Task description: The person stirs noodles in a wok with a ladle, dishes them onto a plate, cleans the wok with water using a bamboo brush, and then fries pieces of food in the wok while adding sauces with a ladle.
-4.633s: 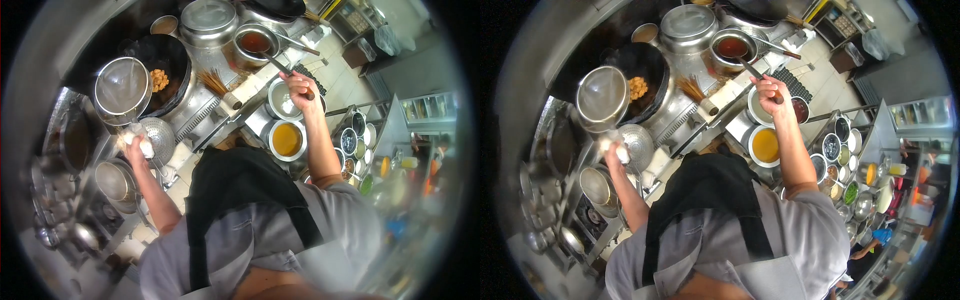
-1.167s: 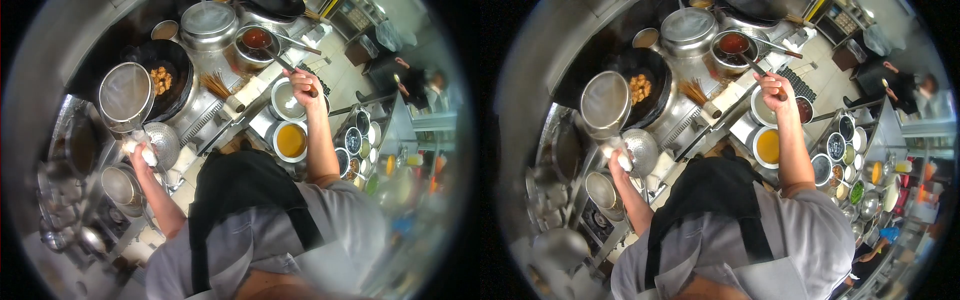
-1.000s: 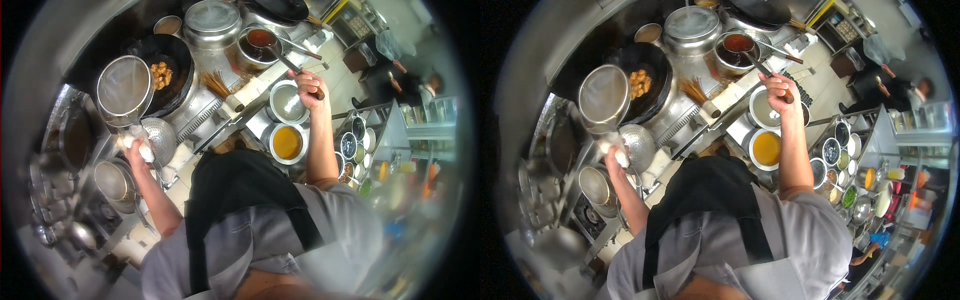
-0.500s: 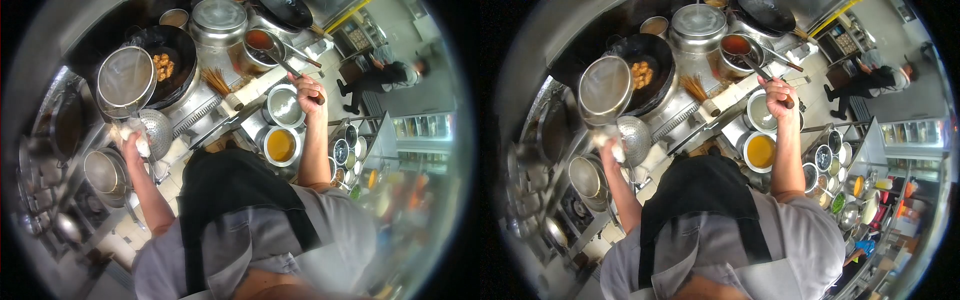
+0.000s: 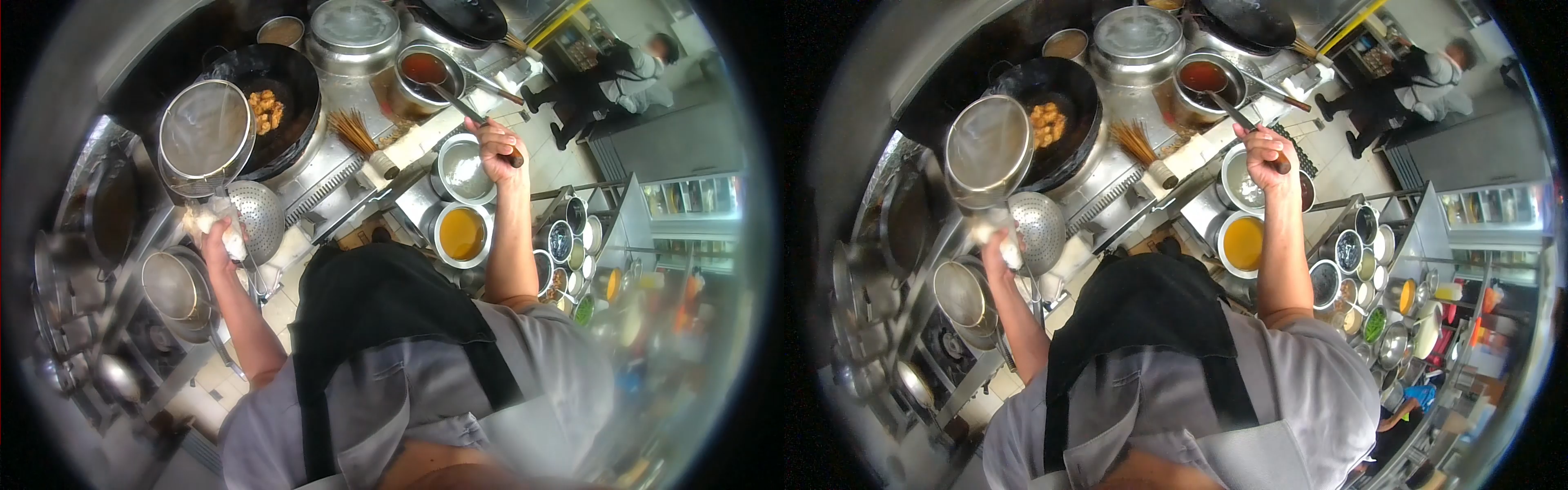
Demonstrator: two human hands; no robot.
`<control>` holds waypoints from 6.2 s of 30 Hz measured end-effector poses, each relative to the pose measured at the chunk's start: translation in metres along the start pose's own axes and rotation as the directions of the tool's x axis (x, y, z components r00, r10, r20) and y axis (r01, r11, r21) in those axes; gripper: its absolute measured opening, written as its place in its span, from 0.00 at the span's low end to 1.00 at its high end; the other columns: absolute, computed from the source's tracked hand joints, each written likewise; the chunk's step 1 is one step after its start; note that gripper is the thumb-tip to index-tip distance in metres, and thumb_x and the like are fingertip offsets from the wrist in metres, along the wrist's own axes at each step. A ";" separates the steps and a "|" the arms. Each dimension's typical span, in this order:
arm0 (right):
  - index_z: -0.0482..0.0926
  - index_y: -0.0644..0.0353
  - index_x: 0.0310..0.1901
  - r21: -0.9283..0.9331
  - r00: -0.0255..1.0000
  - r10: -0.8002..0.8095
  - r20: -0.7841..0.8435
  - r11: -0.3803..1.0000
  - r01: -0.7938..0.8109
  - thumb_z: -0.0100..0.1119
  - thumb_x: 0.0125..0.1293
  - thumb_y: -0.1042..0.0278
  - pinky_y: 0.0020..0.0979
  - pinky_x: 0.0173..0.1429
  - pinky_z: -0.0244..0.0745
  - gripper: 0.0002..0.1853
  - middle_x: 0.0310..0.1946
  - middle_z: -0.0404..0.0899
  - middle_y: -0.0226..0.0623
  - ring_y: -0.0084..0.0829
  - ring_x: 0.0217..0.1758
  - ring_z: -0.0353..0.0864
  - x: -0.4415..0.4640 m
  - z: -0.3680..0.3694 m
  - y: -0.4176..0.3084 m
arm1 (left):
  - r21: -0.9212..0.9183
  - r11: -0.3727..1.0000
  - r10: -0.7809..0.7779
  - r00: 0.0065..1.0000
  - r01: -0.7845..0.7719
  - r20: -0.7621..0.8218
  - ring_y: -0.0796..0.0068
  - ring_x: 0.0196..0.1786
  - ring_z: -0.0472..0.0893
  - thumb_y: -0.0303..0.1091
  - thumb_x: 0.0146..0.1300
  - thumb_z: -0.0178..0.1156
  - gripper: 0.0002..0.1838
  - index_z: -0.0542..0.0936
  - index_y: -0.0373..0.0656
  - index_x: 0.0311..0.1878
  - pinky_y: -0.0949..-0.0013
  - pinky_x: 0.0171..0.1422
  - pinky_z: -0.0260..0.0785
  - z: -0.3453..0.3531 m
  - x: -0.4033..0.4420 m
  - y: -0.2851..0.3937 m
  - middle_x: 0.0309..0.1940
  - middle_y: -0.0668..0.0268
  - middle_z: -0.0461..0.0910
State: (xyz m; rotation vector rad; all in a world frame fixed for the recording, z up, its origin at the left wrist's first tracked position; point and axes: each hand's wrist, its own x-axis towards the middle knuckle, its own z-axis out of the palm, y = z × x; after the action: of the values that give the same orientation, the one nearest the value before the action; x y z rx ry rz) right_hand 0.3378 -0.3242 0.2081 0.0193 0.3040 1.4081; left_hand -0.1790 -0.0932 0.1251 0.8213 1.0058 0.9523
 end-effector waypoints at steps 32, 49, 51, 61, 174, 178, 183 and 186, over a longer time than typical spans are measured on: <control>0.54 0.91 0.62 -0.133 0.985 0.170 -0.005 0.977 -0.169 0.36 0.79 0.68 0.24 0.17 0.69 0.26 0.25 0.67 0.33 0.22 0.17 0.72 0.008 0.051 0.055 | 0.045 0.998 0.054 0.997 -0.051 -0.053 0.66 0.21 0.81 0.32 0.60 0.62 0.14 0.78 0.32 0.46 0.66 0.24 0.74 0.001 0.004 -0.001 0.25 0.57 0.81; 0.63 0.87 0.56 -0.247 0.858 0.500 -0.119 0.822 -0.513 0.42 0.78 0.65 0.21 0.17 0.65 0.24 0.22 0.68 0.28 0.17 0.16 0.69 0.104 0.039 0.155 | 0.013 0.995 0.094 0.995 -0.094 -0.034 0.65 0.27 0.83 0.31 0.60 0.63 0.17 0.78 0.28 0.47 0.65 0.25 0.76 -0.027 0.010 0.004 0.34 0.52 0.83; 0.66 0.85 0.55 -0.301 0.845 0.509 -0.164 0.790 -0.535 0.42 0.78 0.64 0.20 0.17 0.63 0.23 0.21 0.68 0.27 0.16 0.16 0.69 0.127 0.018 0.161 | 0.026 0.997 0.074 0.997 -0.074 -0.024 0.65 0.28 0.83 0.32 0.60 0.62 0.18 0.78 0.27 0.48 0.65 0.26 0.77 -0.031 0.008 0.007 0.35 0.52 0.83; 0.71 0.63 0.47 -0.952 0.955 -0.016 -0.297 0.081 -0.295 0.51 0.76 0.62 0.28 0.16 0.64 0.12 0.19 0.68 0.27 0.20 0.15 0.67 0.138 -0.031 0.212 | 0.042 0.994 0.104 0.993 -0.101 -0.060 0.63 0.25 0.81 0.30 0.61 0.58 0.17 0.78 0.24 0.47 0.63 0.27 0.74 -0.018 -0.019 0.021 0.32 0.51 0.82; 0.55 0.90 0.63 -0.130 0.993 0.119 -0.018 0.984 -0.121 0.37 0.79 0.67 0.25 0.18 0.67 0.27 0.24 0.68 0.30 0.21 0.17 0.71 0.012 0.046 0.032 | 0.011 1.000 0.028 1.000 -0.028 0.013 0.65 0.27 0.82 0.31 0.62 0.58 0.18 0.77 0.26 0.49 0.67 0.28 0.76 0.012 0.025 0.007 0.35 0.52 0.83; 0.54 0.90 0.64 -0.157 0.979 0.205 0.000 0.967 -0.203 0.36 0.79 0.67 0.25 0.18 0.68 0.27 0.25 0.67 0.31 0.21 0.17 0.71 0.026 0.054 0.052 | -0.016 1.000 0.010 1.000 -0.011 -0.009 0.64 0.24 0.82 0.32 0.60 0.62 0.18 0.78 0.25 0.46 0.64 0.26 0.77 -0.001 0.028 0.008 0.30 0.52 0.82; 0.54 0.89 0.65 -0.153 0.944 0.329 -0.025 0.932 -0.329 0.36 0.80 0.66 0.26 0.18 0.68 0.27 0.25 0.67 0.32 0.22 0.18 0.73 0.049 0.065 0.084 | 0.008 0.999 0.033 0.999 -0.032 -0.019 0.66 0.22 0.82 0.34 0.59 0.63 0.17 0.80 0.26 0.43 0.66 0.26 0.76 -0.018 0.031 0.011 0.27 0.54 0.82; 0.54 0.89 0.65 -0.145 0.914 0.405 -0.024 0.903 -0.405 0.35 0.80 0.65 0.26 0.18 0.69 0.28 0.25 0.68 0.33 0.23 0.18 0.73 0.067 0.067 0.102 | 0.015 0.997 0.076 0.996 -0.075 -0.038 0.66 0.22 0.81 0.34 0.60 0.63 0.16 0.80 0.27 0.42 0.67 0.26 0.76 0.000 0.009 0.036 0.26 0.55 0.82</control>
State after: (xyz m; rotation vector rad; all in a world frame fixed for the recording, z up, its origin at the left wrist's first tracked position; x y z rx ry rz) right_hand 0.2625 -0.2309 0.2788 -0.0369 0.1945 1.8431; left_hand -0.1862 -0.0713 0.1546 0.8604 1.0212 1.0296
